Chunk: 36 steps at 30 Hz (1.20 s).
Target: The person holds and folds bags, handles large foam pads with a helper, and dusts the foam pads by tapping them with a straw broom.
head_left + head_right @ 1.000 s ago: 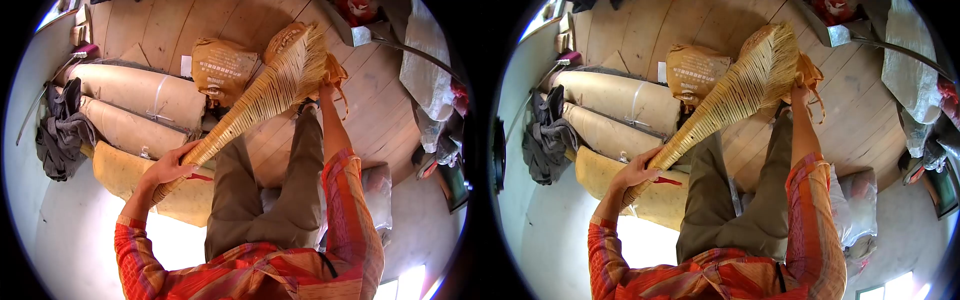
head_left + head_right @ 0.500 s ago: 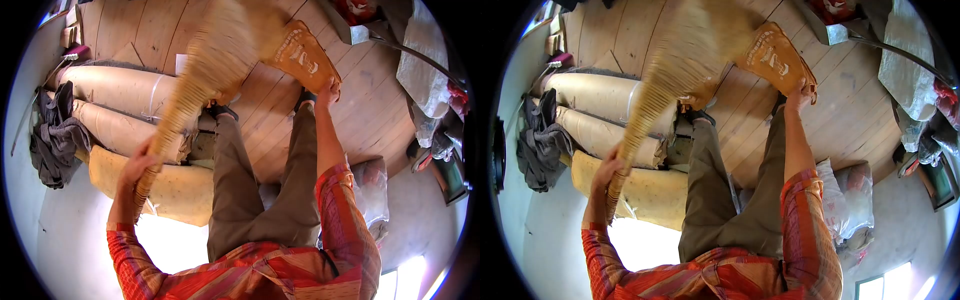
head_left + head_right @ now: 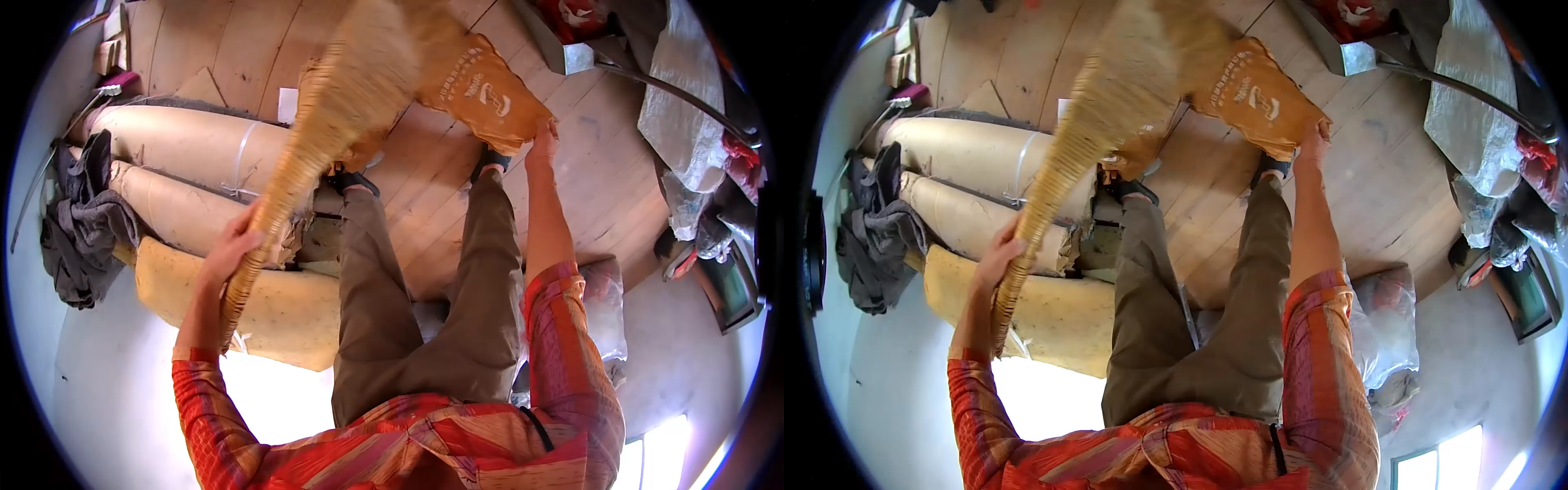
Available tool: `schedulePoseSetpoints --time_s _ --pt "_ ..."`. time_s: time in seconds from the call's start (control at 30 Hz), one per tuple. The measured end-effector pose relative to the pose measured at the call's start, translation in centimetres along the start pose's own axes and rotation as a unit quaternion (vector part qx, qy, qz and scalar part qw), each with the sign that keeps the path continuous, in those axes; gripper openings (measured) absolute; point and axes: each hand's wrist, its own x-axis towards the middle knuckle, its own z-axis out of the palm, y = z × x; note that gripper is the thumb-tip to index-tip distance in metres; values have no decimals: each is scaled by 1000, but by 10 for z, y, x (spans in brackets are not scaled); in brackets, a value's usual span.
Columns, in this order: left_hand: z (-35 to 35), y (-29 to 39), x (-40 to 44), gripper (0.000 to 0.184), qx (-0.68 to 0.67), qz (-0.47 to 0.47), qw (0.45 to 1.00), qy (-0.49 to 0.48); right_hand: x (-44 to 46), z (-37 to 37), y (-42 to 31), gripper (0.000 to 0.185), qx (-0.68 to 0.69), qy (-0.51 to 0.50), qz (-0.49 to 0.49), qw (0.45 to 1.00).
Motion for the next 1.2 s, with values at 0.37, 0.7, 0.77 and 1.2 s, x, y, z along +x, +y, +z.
schedulePoseSetpoints --time_s 0.37,0.7,0.77,1.2 --pt "-22 -17 32 65 70 -30 995 58 -14 11 -26 23 114 61 4 992" --pt "42 -26 19 67 50 -40 993 -95 -17 22 -32 25 73 37 8 997" --pt "30 -39 32 63 40 -89 995 -13 -13 18 -34 24 96 40 6 995" --pt "16 -38 2 66 250 -11 965 -79 11 15 -34 26 29 35 20 999"
